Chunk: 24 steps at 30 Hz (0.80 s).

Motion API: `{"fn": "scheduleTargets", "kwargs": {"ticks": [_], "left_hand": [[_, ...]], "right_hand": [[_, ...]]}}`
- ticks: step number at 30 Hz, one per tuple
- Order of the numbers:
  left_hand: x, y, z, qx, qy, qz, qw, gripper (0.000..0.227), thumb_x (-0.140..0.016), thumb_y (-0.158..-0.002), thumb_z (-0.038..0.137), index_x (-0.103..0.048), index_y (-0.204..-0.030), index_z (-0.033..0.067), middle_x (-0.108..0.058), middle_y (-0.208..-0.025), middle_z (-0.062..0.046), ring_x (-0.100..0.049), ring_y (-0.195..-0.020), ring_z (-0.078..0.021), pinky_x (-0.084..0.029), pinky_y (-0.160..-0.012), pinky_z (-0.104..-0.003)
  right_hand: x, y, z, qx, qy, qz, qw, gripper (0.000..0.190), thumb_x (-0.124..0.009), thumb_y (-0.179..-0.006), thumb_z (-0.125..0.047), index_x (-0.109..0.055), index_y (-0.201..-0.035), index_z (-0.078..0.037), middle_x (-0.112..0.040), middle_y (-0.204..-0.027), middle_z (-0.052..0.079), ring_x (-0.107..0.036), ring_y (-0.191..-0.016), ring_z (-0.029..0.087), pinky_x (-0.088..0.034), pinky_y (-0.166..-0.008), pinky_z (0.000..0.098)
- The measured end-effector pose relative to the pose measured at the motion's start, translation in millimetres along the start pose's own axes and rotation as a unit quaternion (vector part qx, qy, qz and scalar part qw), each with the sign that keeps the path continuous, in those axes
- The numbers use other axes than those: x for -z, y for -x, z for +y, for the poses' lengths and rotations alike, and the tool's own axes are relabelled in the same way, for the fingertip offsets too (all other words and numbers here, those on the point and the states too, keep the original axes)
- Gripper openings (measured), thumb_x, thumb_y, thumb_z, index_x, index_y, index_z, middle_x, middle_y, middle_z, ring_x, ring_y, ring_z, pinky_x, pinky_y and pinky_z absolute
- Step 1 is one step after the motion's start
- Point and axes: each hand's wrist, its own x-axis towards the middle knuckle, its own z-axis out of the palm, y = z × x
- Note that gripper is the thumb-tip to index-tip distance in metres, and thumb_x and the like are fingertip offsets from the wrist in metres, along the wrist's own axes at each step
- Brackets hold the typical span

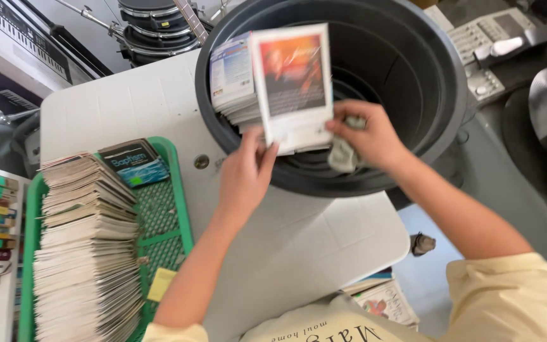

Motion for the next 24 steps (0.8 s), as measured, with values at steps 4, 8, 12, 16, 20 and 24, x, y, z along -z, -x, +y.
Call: {"fn": "scheduleTargets", "kwargs": {"ticks": [4, 8, 12, 16, 20, 24], "left_hand": [[-82, -83, -43, -0.01, -0.032, 0.004, 0.999, 0.038, -0.056, -0.105, 0.011, -0.04, -0.14, 0.0105, -0.068, -0.097, -0.013, -0.073, -0.076, -0.0381, -0.057, -0.064, -0.047], [-109, -104, -76, 0.043, -0.084, 0.019, 0.995, 0.034, -0.053, -0.105, 0.017, -0.042, -0.137, 0.0178, -0.072, -0.099, -0.01, -0.07, -0.072, -0.0338, -0.056, -0.063, -0.045], [-106, -96, -90, 0.094, -0.098, 0.046, 0.99, 0.027, -0.054, -0.102, 0.02, -0.043, -0.127, 0.0203, -0.071, -0.09, -0.002, -0.074, -0.073, -0.029, -0.058, -0.062, -0.044], [-113, -99, -90, 0.098, -0.134, -0.021, 0.986, 0.03, -0.049, -0.103, 0.026, -0.04, -0.132, 0.0261, -0.071, -0.093, 0.0, -0.073, -0.073, -0.0325, -0.058, -0.063, -0.048], [-113, -100, -90, 0.083, -0.142, -0.041, 0.985, 0.03, -0.05, -0.101, 0.025, -0.041, -0.129, 0.026, -0.071, -0.092, -0.002, -0.073, -0.074, -0.0339, -0.058, -0.063, -0.049], [-113, -97, -92, 0.049, -0.131, -0.006, 0.99, 0.029, -0.052, -0.101, 0.024, -0.042, -0.128, 0.0273, -0.071, -0.095, -0.001, -0.073, -0.073, -0.0319, -0.058, -0.061, -0.047]], "right_hand": [[23, -78, 123, -0.107, -0.037, 0.015, 0.993, 0.017, -0.081, -0.095, -0.022, -0.071, -0.108, -0.016, -0.072, -0.087, -0.003, -0.066, -0.084, 0.013, -0.051, -0.086, 0.0329], [6, -124, 239, -0.222, 0.054, -0.041, 0.973, 0.039, -0.087, -0.08, -0.023, -0.073, -0.114, -0.009, -0.074, -0.097, 0.012, -0.068, -0.094, 0.03, -0.053, -0.086, 0.0433], [-48, -133, 403, -0.309, 0.129, -0.118, 0.935, 0.046, -0.093, -0.069, -0.041, -0.078, -0.105, -0.018, -0.075, -0.091, 0.01, -0.072, -0.09, 0.029, -0.058, -0.079, 0.0428], [-73, -140, 412, -0.319, 0.164, -0.164, 0.919, 0.049, -0.094, -0.07, -0.051, -0.078, -0.105, -0.02, -0.076, -0.096, 0.01, -0.073, -0.094, 0.032, -0.06, -0.081, 0.0444], [-59, -147, 350, -0.286, 0.245, -0.218, 0.901, 0.062, -0.084, -0.071, -0.066, -0.078, -0.106, -0.014, -0.076, -0.109, 0.019, -0.07, -0.11, 0.037, -0.058, -0.092, 0.0486], [-11, -172, 256, -0.181, 0.405, -0.283, 0.85, 0.086, -0.07, -0.08, -0.073, -0.071, -0.113, 0.005, -0.072, -0.116, 0.033, -0.069, -0.114, 0.047, -0.056, -0.096, 0.054]]}}
